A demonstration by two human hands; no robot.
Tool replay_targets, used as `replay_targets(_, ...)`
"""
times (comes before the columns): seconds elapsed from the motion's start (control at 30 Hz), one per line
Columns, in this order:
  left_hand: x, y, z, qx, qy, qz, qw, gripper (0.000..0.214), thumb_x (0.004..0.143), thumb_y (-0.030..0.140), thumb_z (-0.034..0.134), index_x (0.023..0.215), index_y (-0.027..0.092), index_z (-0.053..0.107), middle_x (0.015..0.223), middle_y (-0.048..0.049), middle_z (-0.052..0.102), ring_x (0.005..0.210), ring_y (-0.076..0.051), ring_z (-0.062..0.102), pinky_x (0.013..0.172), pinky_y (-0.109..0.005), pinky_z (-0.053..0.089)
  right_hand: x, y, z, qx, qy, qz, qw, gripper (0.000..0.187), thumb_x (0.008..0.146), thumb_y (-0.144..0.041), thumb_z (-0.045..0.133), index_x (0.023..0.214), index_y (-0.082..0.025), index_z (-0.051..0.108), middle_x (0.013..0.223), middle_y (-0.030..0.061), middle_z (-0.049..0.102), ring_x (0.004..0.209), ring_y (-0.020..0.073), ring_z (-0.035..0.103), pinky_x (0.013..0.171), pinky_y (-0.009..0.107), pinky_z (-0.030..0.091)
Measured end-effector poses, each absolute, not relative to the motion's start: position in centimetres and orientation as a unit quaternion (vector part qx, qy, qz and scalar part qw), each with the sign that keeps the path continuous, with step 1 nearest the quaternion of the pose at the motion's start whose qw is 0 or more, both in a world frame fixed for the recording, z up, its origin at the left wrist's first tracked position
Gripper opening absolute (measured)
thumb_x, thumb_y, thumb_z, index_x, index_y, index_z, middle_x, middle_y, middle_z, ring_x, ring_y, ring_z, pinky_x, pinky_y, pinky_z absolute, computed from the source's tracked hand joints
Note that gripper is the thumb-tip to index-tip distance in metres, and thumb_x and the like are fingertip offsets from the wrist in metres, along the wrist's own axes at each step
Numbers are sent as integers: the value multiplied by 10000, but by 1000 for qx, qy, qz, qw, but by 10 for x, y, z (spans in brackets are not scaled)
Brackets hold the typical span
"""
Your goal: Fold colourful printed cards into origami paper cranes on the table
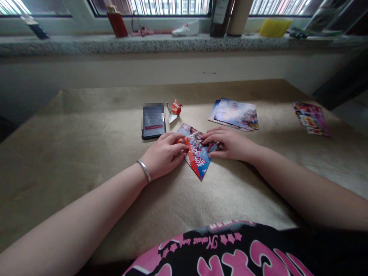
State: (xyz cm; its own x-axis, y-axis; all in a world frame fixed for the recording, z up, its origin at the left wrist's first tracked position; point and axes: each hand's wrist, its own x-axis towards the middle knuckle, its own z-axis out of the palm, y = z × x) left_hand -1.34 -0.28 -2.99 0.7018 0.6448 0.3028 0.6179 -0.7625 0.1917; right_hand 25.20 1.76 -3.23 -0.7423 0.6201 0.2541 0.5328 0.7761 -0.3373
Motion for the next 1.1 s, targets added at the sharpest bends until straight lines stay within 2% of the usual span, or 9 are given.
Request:
replay_targets(0.1, -12, -5, -30, 905, 400, 138, 45, 319, 878, 317, 496, 1119, 141, 611, 1341, -134, 488, 1248, -254, 438, 1063, -439, 360, 253, 18, -34, -323, -922, 125, 174, 318, 781, -376, 658, 1059, -221, 662, 1198, 52, 639, 1170, 230, 524, 995, 392, 433)
replay_targets(0.27, -11, -6, -31, 900, 415, 109, 70, 464, 878, 327, 488, 1289, 111, 470, 1364, -125, 474, 1288, -237, 401, 1108, -419, 317, 253, 17, -34, -328, -921, 124, 170, 308, 790, -351, 644, 1063, -210, 667, 1201, 46, 641, 1169, 233, 521, 989, 385, 443)
replay_targets(0.47, -13, -6, -29, 904, 398, 140, 76, 494, 859, 301, 520, 1315, 134, 430, 1263, -122, 534, 1179, -234, 480, 1033, -409, 400, 251, 13, -28, -342, -926, 81, 139, 374, 803, -355, 622, 1141, -196, 636, 1245, 42, 616, 1162, 238, 523, 993, 396, 435)
replay_targets(0.6, -15, -5, -29, 914, 367, 165, 56, 595, 825, 247, 569, 1375, 171, 353, 1244, -123, 523, 1194, -253, 457, 1028, -433, 399, 251, 11, -24, -354, -928, 36, 113, 424, 828, -391, 581, 1204, -196, 615, 1257, 36, 610, 1133, 249, 535, 974, 411, 439)
replay_targets(0.8, -16, -5, -29, 915, 332, 225, 47, 694, 803, 191, 599, 1412, 212, 268, 1229, -107, 497, 1082, -206, 525, 952, -351, 468, 252, 8, -18, -375, -923, 6, 86, 444, 831, -418, 563, 1223, -214, 607, 1266, -1, 604, 1044, 236, 566, 906, 390, 468)
replay_targets(0.93, -18, -5, -29, 919, 305, 249, 21, 518, 844, 183, 551, 1332, 182, 380, 1142, -105, 530, 1005, -181, 550, 885, -323, 499, 255, 5, -15, -391, -918, 0, 67, 430, 827, -426, 559, 1203, -227, 622, 1236, -7, 625, 985, 237, 572, 857, 396, 477)
replay_targets(1.03, -22, -4, -26, 925, 289, 246, -13, 254, 872, 181, 496, 1118, 177, 558, 1034, -86, 562, 899, -157, 570, 789, -294, 513, 257, 5, -15, -395, -916, -2, 64, 424, 825, -432, 561, 1193, -232, 627, 1231, 2, 628, 985, 242, 569, 833, 400, 479)
replay_targets(1.1, -24, -2, -23, 936, 264, 225, -60, 169, 857, 159, 487, 965, 182, 615, 985, -70, 586, 873, -159, 570, 757, -290, 506, 258, 6, -16, -388, -919, -3, 67, 417, 828, -425, 561, 1191, -231, 627, 1233, 9, 627, 998, 243, 569, 838, 401, 479)
